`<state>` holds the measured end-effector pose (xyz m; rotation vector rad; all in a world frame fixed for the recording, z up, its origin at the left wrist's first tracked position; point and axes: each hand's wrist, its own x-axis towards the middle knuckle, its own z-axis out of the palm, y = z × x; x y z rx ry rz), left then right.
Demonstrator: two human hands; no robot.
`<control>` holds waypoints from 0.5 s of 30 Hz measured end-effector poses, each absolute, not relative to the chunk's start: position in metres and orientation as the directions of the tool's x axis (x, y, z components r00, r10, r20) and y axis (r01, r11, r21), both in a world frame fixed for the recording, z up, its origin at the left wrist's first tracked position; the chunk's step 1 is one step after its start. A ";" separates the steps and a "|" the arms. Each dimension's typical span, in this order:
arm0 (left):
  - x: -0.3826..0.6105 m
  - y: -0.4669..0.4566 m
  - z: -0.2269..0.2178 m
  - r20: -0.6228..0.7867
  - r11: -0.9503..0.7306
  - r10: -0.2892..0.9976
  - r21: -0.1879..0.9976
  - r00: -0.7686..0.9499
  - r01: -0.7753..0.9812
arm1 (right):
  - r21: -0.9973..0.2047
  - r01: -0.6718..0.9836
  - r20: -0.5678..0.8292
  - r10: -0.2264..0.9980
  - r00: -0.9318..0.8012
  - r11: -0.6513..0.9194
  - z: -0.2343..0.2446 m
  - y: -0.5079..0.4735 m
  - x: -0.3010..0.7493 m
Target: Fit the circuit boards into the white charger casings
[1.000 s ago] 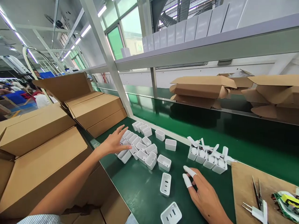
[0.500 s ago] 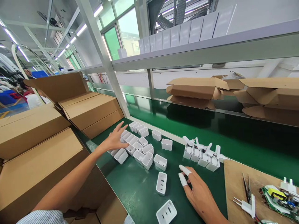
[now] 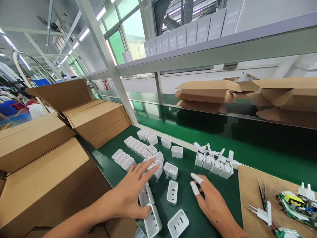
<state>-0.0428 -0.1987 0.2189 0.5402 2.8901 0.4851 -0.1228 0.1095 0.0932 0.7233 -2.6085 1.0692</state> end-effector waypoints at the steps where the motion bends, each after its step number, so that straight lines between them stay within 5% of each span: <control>1: -0.041 -0.193 0.211 -0.134 0.884 0.365 0.362 -0.921 0.297 | -0.595 -0.519 0.376 -0.359 -0.854 0.613 0.097 0.109 -0.122; 6: -0.058 -0.215 0.210 -0.031 0.875 0.298 0.408 -0.954 0.260 | -0.602 -0.507 0.349 -0.368 -0.862 0.617 0.108 0.108 -0.120; 10: -0.107 -0.268 0.227 0.193 0.951 0.025 0.299 -0.981 0.083 | -0.597 -0.504 0.342 -0.370 -0.864 0.624 0.105 0.109 -0.121; 12: -0.135 -0.291 0.230 0.084 0.963 -0.154 0.234 -0.985 -0.130 | -0.597 -0.508 0.343 -0.374 -0.862 0.621 0.103 0.109 -0.122; 15: -0.167 -0.310 0.224 -0.010 0.956 -0.200 0.218 -0.980 -0.198 | -0.593 -0.512 0.356 -0.368 -0.859 0.622 0.099 0.108 -0.123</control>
